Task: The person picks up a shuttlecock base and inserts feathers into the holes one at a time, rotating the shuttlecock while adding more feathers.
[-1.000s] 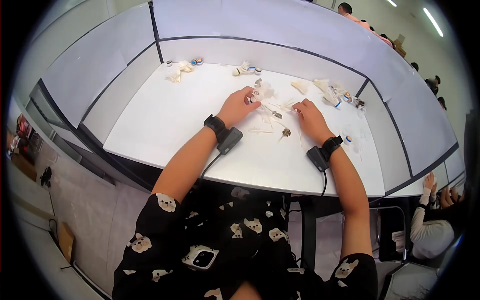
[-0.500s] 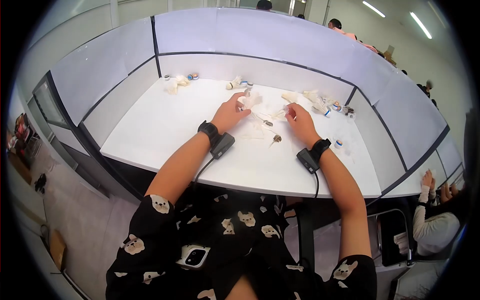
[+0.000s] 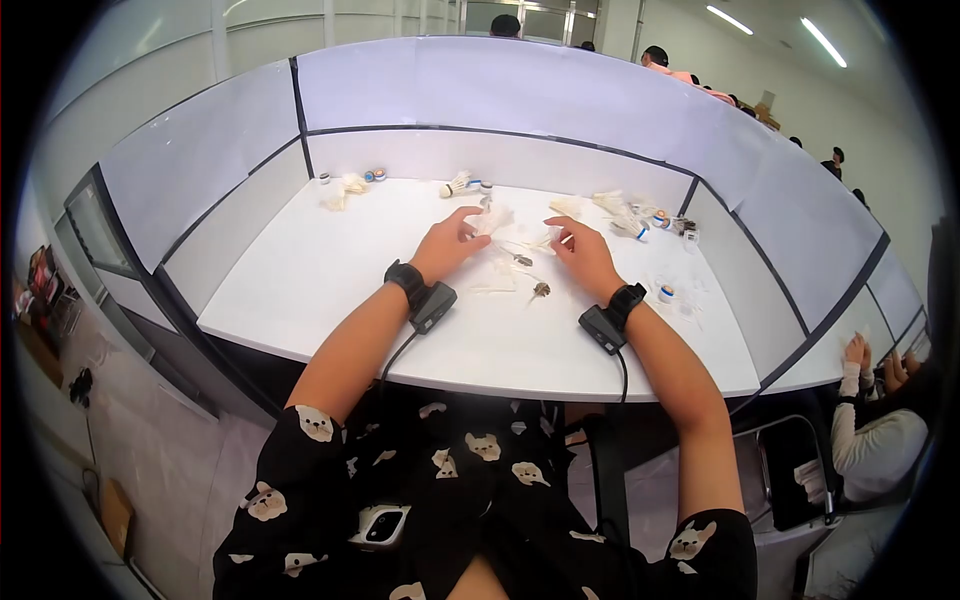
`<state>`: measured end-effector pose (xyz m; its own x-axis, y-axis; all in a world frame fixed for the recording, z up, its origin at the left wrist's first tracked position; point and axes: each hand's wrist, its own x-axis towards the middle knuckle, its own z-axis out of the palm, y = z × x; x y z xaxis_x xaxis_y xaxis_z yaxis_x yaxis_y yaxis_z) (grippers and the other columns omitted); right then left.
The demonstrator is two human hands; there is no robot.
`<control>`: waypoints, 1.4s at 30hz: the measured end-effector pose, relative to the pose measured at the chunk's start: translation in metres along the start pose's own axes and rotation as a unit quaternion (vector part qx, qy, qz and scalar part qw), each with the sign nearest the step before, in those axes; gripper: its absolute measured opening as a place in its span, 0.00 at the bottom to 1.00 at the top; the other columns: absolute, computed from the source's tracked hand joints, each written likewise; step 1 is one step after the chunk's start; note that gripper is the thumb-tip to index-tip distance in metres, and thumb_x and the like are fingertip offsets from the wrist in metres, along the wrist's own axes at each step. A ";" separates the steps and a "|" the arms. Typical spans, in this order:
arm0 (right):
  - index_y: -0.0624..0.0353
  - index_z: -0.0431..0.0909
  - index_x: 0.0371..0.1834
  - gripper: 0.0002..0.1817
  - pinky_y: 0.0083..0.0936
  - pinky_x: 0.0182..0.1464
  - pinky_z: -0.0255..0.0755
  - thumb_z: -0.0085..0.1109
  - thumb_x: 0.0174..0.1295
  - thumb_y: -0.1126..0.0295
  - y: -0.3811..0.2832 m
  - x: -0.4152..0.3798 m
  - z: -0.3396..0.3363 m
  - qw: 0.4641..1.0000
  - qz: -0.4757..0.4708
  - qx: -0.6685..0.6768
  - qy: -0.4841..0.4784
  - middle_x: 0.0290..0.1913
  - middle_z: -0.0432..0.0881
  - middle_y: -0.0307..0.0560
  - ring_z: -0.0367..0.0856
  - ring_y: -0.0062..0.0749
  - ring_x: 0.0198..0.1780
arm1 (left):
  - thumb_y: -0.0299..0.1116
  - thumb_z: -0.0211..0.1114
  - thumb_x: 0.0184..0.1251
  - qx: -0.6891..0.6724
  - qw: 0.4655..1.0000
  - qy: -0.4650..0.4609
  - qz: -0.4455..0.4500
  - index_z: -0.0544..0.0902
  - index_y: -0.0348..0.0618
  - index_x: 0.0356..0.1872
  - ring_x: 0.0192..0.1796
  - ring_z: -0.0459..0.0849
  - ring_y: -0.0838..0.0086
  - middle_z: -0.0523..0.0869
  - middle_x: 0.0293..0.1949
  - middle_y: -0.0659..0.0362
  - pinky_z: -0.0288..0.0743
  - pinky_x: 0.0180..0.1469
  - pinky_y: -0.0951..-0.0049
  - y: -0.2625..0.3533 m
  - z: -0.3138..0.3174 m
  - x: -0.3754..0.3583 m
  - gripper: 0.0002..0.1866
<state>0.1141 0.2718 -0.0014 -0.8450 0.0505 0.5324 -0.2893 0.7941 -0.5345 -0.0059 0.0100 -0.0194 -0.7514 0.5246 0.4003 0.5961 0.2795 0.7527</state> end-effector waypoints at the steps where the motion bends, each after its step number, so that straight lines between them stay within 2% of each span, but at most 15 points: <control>1: 0.50 0.82 0.60 0.19 0.33 0.43 0.80 0.64 0.66 0.75 0.000 0.000 -0.001 1.000 -0.006 0.002 -0.002 0.39 0.85 0.46 0.86 0.37 0.36 | 0.45 0.74 0.68 0.000 1.000 -0.001 0.002 0.77 0.50 0.68 0.43 0.84 0.69 0.88 0.45 0.52 0.78 0.49 0.68 -0.001 0.000 0.000 0.30; 8: 0.49 0.85 0.60 0.18 0.33 0.43 0.80 0.64 0.66 0.73 -0.003 0.001 0.000 1.000 -0.007 0.003 0.004 0.39 0.87 0.47 0.87 0.38 0.36 | 0.43 0.75 0.66 0.020 1.000 0.009 0.006 0.81 0.45 0.62 0.46 0.84 0.68 0.89 0.48 0.52 0.79 0.53 0.67 -0.010 0.000 0.003 0.26; 11: 0.49 0.84 0.60 0.18 0.32 0.43 0.80 0.65 0.66 0.72 -0.004 0.001 0.002 1.000 0.011 0.023 -0.004 0.39 0.87 0.47 0.88 0.36 0.37 | 0.37 0.75 0.66 0.030 0.999 0.013 0.042 0.82 0.44 0.58 0.46 0.83 0.75 0.88 0.47 0.58 0.78 0.52 0.71 -0.014 0.001 0.003 0.21; 14: 0.49 0.84 0.60 0.18 0.31 0.43 0.81 0.65 0.67 0.72 -0.008 0.001 0.005 0.997 0.026 0.069 -0.019 0.39 0.87 0.47 0.88 0.34 0.37 | 0.34 0.76 0.64 0.024 0.999 0.002 0.035 0.83 0.43 0.57 0.47 0.83 0.75 0.89 0.49 0.59 0.79 0.54 0.71 -0.013 -0.001 0.002 0.21; 17: 0.50 0.84 0.60 0.18 0.29 0.41 0.81 0.65 0.66 0.72 -0.012 0.000 0.009 0.994 0.027 0.104 -0.021 0.39 0.87 0.46 0.89 0.32 0.36 | 0.32 0.77 0.63 0.013 0.999 -0.015 0.029 0.84 0.42 0.56 0.49 0.83 0.75 0.88 0.49 0.58 0.80 0.54 0.72 -0.015 -0.002 0.004 0.21; 20: 0.53 0.83 0.61 0.18 0.23 0.40 0.82 0.66 0.68 0.74 -0.014 0.001 0.011 0.995 0.022 0.099 -0.024 0.40 0.85 0.44 0.89 0.26 0.37 | 0.31 0.77 0.62 0.010 1.000 -0.011 0.009 0.84 0.42 0.56 0.49 0.84 0.74 0.88 0.50 0.57 0.80 0.54 0.73 -0.013 -0.004 0.002 0.21; 23: 0.55 0.82 0.61 0.18 0.23 0.40 0.83 0.66 0.67 0.75 -0.017 0.000 0.012 0.994 0.023 0.105 -0.024 0.41 0.84 0.44 0.90 0.27 0.37 | 0.31 0.77 0.60 -0.002 1.000 0.002 0.002 0.85 0.40 0.55 0.44 0.87 0.69 0.90 0.49 0.54 0.83 0.51 0.69 -0.010 -0.003 -0.001 0.21; 29: 0.59 0.82 0.60 0.17 0.22 0.42 0.85 0.65 0.67 0.77 -0.021 0.001 0.011 0.984 0.049 0.171 -0.014 0.43 0.81 0.44 0.91 0.28 0.40 | 0.32 0.77 0.61 0.018 1.000 0.011 0.001 0.86 0.40 0.55 0.43 0.89 0.68 0.90 0.46 0.53 0.83 0.51 0.69 -0.011 -0.004 -0.001 0.21; 35: 0.65 0.85 0.54 0.12 0.21 0.47 0.84 0.65 0.69 0.76 -0.015 0.004 0.017 0.982 0.029 0.186 -0.015 0.41 0.89 0.45 0.90 0.26 0.42 | 0.32 0.76 0.62 0.005 1.000 0.017 -0.012 0.88 0.41 0.57 0.45 0.90 0.67 0.90 0.48 0.50 0.83 0.51 0.69 -0.014 -0.005 -0.001 0.21; 38: 0.64 0.87 0.53 0.12 0.22 0.48 0.83 0.64 0.70 0.73 -0.021 0.002 0.015 0.984 0.026 0.173 -0.018 0.41 0.92 0.48 0.90 0.26 0.43 | 0.31 0.73 0.64 -0.007 1.000 -0.003 0.001 0.87 0.41 0.59 0.46 0.90 0.66 0.90 0.49 0.49 0.83 0.52 0.69 -0.021 -0.004 0.003 0.21; 39: 0.64 0.87 0.53 0.11 0.23 0.48 0.83 0.64 0.70 0.73 -0.020 0.002 0.015 0.984 0.025 0.172 -0.025 0.41 0.92 0.48 0.90 0.26 0.43 | 0.27 0.70 0.68 -0.010 1.000 -0.008 0.016 0.85 0.39 0.60 0.47 0.88 0.72 0.89 0.51 0.55 0.82 0.54 0.71 -0.015 -0.004 0.001 0.19; 42: 0.63 0.89 0.50 0.10 0.23 0.48 0.83 0.64 0.71 0.72 -0.029 0.003 0.013 0.987 0.022 0.155 -0.045 0.42 0.92 0.47 0.89 0.25 0.44 | 0.24 0.68 0.69 -0.020 0.999 -0.033 0.031 0.86 0.41 0.59 0.53 0.86 0.75 0.89 0.52 0.57 0.81 0.58 0.71 -0.014 -0.007 0.003 0.17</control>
<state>0.1144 0.2414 0.0069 -0.8926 0.0149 0.4507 -0.3634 0.5678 -0.7386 -0.0187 0.0021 -0.0249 -0.6925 0.5918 0.4127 0.6279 0.2127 0.7486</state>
